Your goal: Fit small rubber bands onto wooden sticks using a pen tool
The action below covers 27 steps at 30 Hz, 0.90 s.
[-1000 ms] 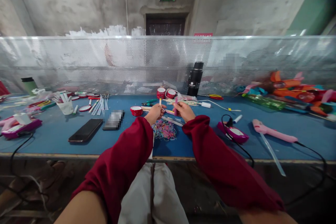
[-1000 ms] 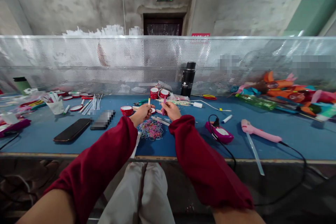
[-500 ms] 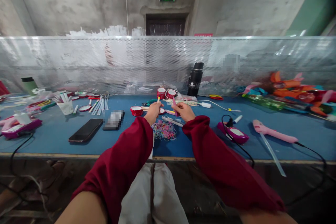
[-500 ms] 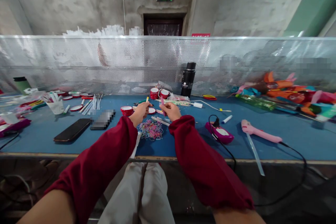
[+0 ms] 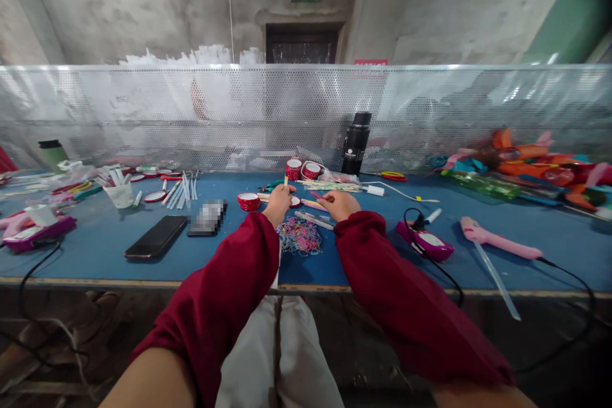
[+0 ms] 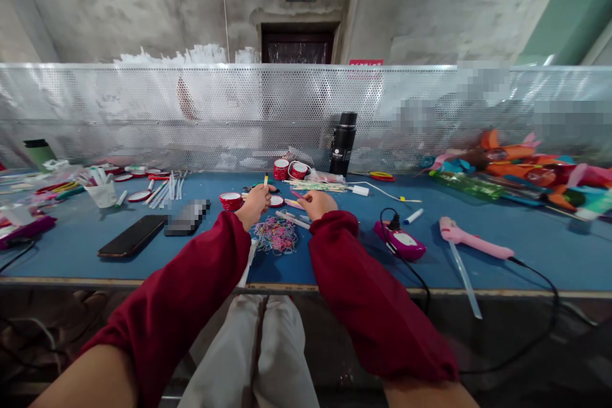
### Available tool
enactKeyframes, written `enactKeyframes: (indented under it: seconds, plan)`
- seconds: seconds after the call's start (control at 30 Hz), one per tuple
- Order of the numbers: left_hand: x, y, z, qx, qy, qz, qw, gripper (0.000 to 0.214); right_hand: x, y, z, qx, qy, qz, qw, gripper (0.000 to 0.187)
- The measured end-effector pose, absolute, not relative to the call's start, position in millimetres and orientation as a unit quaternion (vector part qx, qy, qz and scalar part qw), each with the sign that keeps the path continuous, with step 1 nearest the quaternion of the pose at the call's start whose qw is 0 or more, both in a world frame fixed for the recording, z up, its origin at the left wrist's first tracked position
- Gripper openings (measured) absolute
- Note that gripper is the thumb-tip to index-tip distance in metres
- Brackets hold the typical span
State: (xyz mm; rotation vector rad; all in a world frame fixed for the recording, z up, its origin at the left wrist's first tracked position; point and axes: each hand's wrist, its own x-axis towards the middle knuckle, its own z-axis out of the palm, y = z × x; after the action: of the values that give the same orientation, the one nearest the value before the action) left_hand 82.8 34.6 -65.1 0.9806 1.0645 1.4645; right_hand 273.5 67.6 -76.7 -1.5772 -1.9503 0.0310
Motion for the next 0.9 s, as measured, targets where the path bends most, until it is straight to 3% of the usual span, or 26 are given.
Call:
enactKeyframes:
  seconds: [0.13, 0.33, 0.67, 0.9]
  plan:
    - [82.8, 37.8, -68.0, 0.419, 0.44, 0.611, 0.508, 0.014, 276.3, 69.6, -79.3, -0.617, -0.739, 0.005, 0.271, 0.022]
    - [82.1, 40.0, -69.3, 0.421, 0.44, 0.611, 0.505, 0.013, 275.8, 69.5, -78.7, -0.621, -0.729, -0.014, 0.287, 0.022]
    - [82.0, 40.9, -69.8, 0.417, 0.444, 0.612, 0.505, 0.013, 274.2, 64.1, -70.5, -0.631, -0.717, -0.025, 0.295, 0.057]
    - [82.6, 40.3, -68.8, 0.413, 0.445, 0.618, 0.5, 0.014, 271.8, 60.3, -72.6, -0.578, -0.76, -0.01, 0.297, 0.038]
